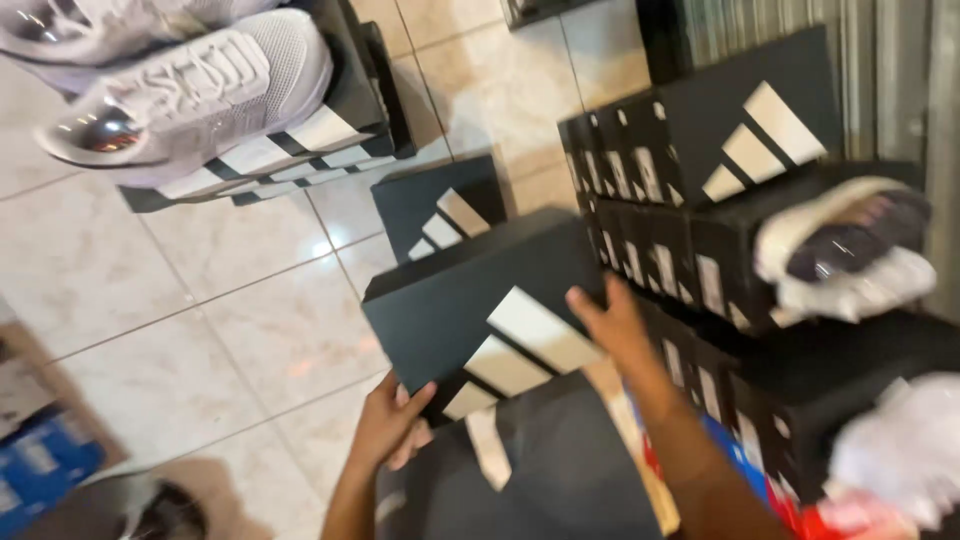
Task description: Organizing and cleaning shoe boxes in a storage area by wiping them and stacking them.
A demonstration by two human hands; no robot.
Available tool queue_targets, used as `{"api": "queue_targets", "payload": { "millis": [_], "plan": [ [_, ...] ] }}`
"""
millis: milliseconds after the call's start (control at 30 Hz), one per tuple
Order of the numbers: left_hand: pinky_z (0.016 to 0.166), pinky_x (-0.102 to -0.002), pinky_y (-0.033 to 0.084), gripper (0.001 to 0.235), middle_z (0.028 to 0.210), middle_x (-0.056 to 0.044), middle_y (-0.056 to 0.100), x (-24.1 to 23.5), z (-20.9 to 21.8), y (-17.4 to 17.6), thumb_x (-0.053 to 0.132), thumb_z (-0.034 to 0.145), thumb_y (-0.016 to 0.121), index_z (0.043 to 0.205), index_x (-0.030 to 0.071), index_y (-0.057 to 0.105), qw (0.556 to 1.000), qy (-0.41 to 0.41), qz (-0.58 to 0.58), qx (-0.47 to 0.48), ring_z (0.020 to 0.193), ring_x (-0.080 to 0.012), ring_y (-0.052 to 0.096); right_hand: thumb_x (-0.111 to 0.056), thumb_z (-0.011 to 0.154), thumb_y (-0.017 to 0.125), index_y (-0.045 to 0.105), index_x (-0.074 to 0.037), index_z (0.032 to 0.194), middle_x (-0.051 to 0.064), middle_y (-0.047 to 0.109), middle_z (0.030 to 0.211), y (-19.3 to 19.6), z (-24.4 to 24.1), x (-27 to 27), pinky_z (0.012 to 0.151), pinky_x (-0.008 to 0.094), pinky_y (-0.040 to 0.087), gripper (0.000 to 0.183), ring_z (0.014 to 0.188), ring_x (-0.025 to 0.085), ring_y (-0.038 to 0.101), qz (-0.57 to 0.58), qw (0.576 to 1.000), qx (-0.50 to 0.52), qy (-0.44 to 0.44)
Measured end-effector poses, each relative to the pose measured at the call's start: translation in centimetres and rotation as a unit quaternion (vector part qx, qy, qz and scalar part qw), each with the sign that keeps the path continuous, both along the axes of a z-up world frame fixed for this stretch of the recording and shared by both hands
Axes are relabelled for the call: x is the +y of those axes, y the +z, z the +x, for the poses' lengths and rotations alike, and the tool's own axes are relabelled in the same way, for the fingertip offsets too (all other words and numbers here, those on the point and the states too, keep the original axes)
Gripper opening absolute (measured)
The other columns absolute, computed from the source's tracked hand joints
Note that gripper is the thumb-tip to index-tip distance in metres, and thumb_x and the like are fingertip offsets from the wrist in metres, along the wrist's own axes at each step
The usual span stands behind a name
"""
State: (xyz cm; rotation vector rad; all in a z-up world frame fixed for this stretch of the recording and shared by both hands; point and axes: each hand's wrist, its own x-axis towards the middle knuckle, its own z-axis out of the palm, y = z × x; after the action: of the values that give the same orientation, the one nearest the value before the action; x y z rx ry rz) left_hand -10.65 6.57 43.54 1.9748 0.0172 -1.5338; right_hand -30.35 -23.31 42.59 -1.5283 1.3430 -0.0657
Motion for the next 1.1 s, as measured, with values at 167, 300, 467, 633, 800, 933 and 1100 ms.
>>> {"api": "queue_targets", "payload": {
  "millis": [167, 300, 467, 633, 800, 933, 1100],
  "plan": [
    [0.063, -0.036, 0.055, 0.054, 0.076, -0.012, 0.065, -7.9, -2.2, 4.8, 0.053, 0.081, 0.073, 0.095, 0.002, 0.064, 0.988, -0.088, -0.056, -0.116, 0.065, -0.0227, 0.064, -0.037, 0.089, 0.066, 0.041, 0.003, 0.148, 0.027, 0.050, 0.147, 8.6, -1.5, -11.7, 0.107, 0.047, 0.042, 0.075, 0.131, 0.039, 0.052, -0.081, 0.988, 0.110, 0.066],
    [0.073, -0.033, 0.059, 0.070, 0.103, -0.017, 0.079, -20.0, -3.0, 6.3, 0.052, 0.082, 0.069, 0.132, 0.004, 0.062, 0.988, -0.084, -0.092, -0.091, 0.082, -0.0262, 0.078, -0.016, 0.095, 0.062, 0.042, -0.001, 0.147, 0.015, 0.055, 0.139, 10.0, -1.1, -22.9, 0.106, 0.035, 0.040, 0.057, 0.124, 0.024, 0.052, -0.104, 0.994, -0.006, 0.043],
    [0.070, -0.036, 0.054, 0.064, 0.093, -0.015, 0.077, -32.3, -6.5, 4.7, 0.055, 0.084, 0.064, 0.126, 0.007, 0.066, 0.987, -0.104, -0.099, -0.074, 0.075, -0.0280, 0.071, -0.031, 0.098, 0.067, 0.053, 0.001, 0.141, 0.015, 0.066, 0.126, 8.9, -4.2, -34.4, 0.095, 0.034, 0.048, 0.056, 0.110, 0.023, 0.062, -0.140, 0.987, 0.072, 0.018],
    [0.067, -0.041, 0.055, 0.073, 0.088, -0.018, 0.074, -42.3, -10.1, 1.2, 0.059, 0.085, 0.061, 0.132, 0.004, 0.058, 0.973, -0.159, -0.138, -0.094, 0.072, -0.0341, 0.072, -0.028, 0.104, 0.062, 0.052, 0.007, 0.139, 0.017, 0.064, 0.127, 5.8, -9.5, -44.6, 0.094, 0.031, 0.047, 0.051, 0.109, 0.022, 0.059, -0.142, 0.989, 0.015, 0.024],
    [0.065, -0.044, 0.055, 0.079, 0.097, -0.019, 0.075, -47.8, -12.5, -1.3, 0.056, 0.089, 0.054, 0.153, 0.012, 0.040, 0.961, -0.224, -0.132, -0.091, 0.075, -0.0391, 0.072, -0.035, 0.105, 0.061, 0.054, -0.007, 0.137, 0.004, 0.062, 0.123, 1.4, -12.7, -49.0, 0.093, 0.027, 0.045, 0.043, 0.108, 0.013, 0.056, -0.054, 0.996, 0.049, -0.053],
    [0.074, -0.046, 0.054, 0.081, 0.109, -0.021, 0.069, -49.2, -13.6, -3.6, 0.058, 0.088, 0.056, 0.147, 0.005, 0.042, 0.965, -0.200, -0.146, -0.085, 0.086, -0.0391, 0.070, -0.033, 0.107, 0.064, 0.056, 0.000, 0.135, 0.014, 0.063, 0.121, -0.8, -13.7, -50.7, 0.091, 0.037, 0.047, 0.044, 0.105, 0.023, 0.059, -0.080, 0.991, 0.110, -0.007],
    [0.090, -0.038, 0.053, 0.076, 0.117, -0.022, 0.063, -50.0, -12.4, -5.1, 0.046, 0.083, 0.072, 0.129, -0.008, 0.048, 0.976, -0.019, -0.210, -0.059, 0.100, -0.0301, 0.068, -0.026, 0.107, 0.064, 0.050, 0.010, 0.139, 0.023, 0.062, 0.122, -1.9, -16.4, -54.1, 0.089, 0.040, 0.049, 0.050, 0.103, 0.030, 0.061, -0.052, 0.988, 0.134, 0.053]
  ]
}}
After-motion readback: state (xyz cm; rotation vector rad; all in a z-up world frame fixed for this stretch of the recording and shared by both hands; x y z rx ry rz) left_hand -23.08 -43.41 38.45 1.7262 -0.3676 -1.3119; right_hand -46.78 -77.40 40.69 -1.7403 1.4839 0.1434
